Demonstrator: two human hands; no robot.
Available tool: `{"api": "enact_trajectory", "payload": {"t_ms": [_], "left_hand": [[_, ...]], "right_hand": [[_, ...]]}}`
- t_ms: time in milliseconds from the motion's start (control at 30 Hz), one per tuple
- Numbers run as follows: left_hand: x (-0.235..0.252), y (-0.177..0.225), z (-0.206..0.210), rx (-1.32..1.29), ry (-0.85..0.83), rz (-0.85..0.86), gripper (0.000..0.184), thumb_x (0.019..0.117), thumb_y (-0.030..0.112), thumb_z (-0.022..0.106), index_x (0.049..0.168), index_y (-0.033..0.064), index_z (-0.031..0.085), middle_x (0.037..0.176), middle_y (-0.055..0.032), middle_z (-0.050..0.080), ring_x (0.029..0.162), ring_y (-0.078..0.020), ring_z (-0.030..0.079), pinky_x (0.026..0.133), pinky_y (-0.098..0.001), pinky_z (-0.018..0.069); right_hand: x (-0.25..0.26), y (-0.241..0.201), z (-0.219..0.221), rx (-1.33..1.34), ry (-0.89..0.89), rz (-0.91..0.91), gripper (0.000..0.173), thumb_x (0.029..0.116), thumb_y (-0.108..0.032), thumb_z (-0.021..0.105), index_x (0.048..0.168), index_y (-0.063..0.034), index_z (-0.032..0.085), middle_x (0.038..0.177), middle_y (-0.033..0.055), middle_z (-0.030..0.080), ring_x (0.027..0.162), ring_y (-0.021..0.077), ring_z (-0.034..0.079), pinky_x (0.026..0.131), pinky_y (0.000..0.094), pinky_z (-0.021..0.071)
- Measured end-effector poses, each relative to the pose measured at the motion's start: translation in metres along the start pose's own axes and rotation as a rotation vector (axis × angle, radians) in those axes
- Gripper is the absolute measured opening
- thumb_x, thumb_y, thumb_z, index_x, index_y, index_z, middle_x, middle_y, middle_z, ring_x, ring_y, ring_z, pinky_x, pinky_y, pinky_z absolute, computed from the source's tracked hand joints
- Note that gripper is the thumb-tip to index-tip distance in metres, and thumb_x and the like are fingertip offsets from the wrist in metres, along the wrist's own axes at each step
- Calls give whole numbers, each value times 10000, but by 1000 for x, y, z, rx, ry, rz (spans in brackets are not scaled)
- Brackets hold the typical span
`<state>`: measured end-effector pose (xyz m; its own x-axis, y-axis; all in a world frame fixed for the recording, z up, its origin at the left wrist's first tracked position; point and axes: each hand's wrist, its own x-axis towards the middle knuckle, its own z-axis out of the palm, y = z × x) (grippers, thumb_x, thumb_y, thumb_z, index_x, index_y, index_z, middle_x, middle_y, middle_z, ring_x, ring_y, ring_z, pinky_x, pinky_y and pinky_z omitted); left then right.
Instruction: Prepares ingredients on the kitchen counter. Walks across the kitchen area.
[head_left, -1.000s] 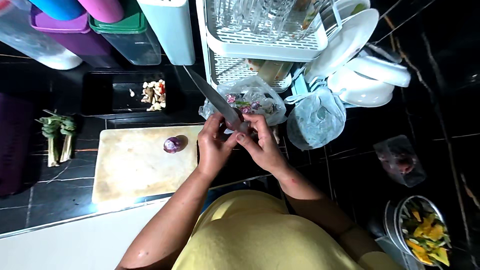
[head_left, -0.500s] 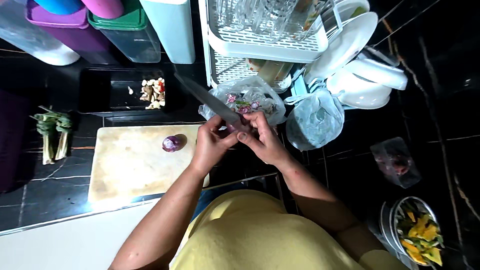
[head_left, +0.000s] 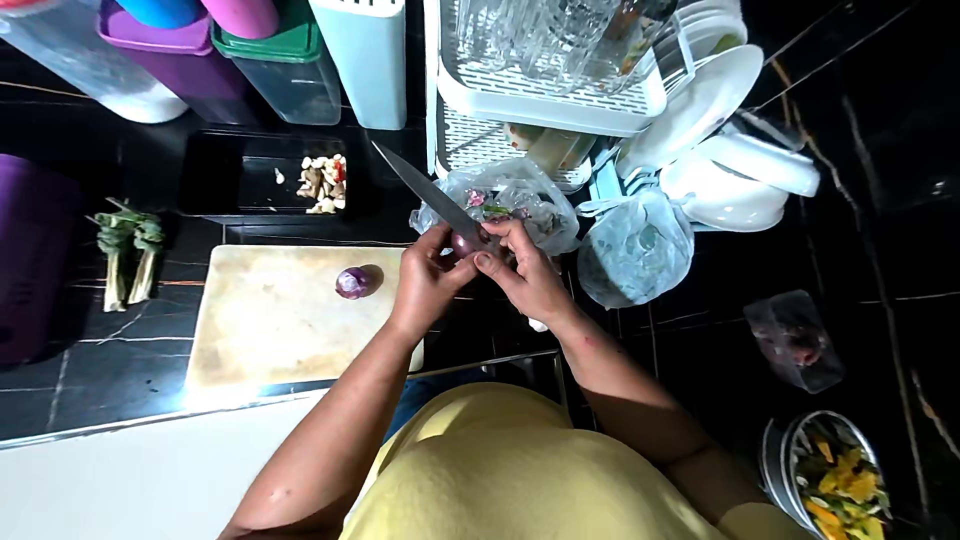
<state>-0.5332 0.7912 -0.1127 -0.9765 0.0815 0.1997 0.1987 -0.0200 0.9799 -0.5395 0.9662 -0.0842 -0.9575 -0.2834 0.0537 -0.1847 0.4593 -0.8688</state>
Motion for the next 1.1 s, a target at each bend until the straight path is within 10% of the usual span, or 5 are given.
{"api": "enact_trajectory", "payload": {"t_ms": [300, 667, 867, 967, 1100], "left_hand": [[-1, -5, -28, -142, -110, -171, 251, 958, 72, 585, 1194, 63, 671, 988, -14, 734, 826, -101, 710, 785, -317, 624], [-3, -18, -37, -571, -332, -244, 475, 907, 224, 601, 1371, 122, 617, 1165, -81, 700, 919, -136, 686, 801, -298, 591], [-10, -20, -33, -728, -206, -315, 529, 892, 104, 602, 1412, 188, 554, 1265, -108, 650, 1084, -231, 677, 960, -412, 577], [-10, -15, -28, -781, -104, -423, 448, 1015, 257, 540, 1448, 151, 496, 1300, -123, 639, 1117, -242, 682, 985, -395, 572], [-10, -14, -22, -938, 41, -543, 330, 1072, 373, 483, 1235, 110, 600, 1127, -93, 689, 942, -159, 709, 849, -283, 605]], "right_hand": [[-5, 2, -9, -138, -177, -45, 498, 1029, -380, 610, 1491, -204, 549, 1363, 42, 657, 1139, 178, 675, 950, 486, 569], [-4, -4, -20, 827, -230, 335, 299, 1048, -438, 525, 1193, -176, 530, 776, 5, 559, 459, 55, 458, 426, 188, 443], [13, 11, -44, 271, -59, 411, 417, 1069, -480, 484, 1478, -402, 458, 788, 32, 517, 417, 87, 343, 358, 218, 330], [25, 21, -45, -218, -127, 441, 709, 1039, -521, 538, 1637, -445, 164, 968, 207, 652, 583, 296, 552, 495, 457, 486], [27, 34, -37, -426, -67, 288, 630, 1044, -499, 540, 1576, -178, 434, 1321, 207, 650, 1132, 421, 653, 945, 681, 491]]}}
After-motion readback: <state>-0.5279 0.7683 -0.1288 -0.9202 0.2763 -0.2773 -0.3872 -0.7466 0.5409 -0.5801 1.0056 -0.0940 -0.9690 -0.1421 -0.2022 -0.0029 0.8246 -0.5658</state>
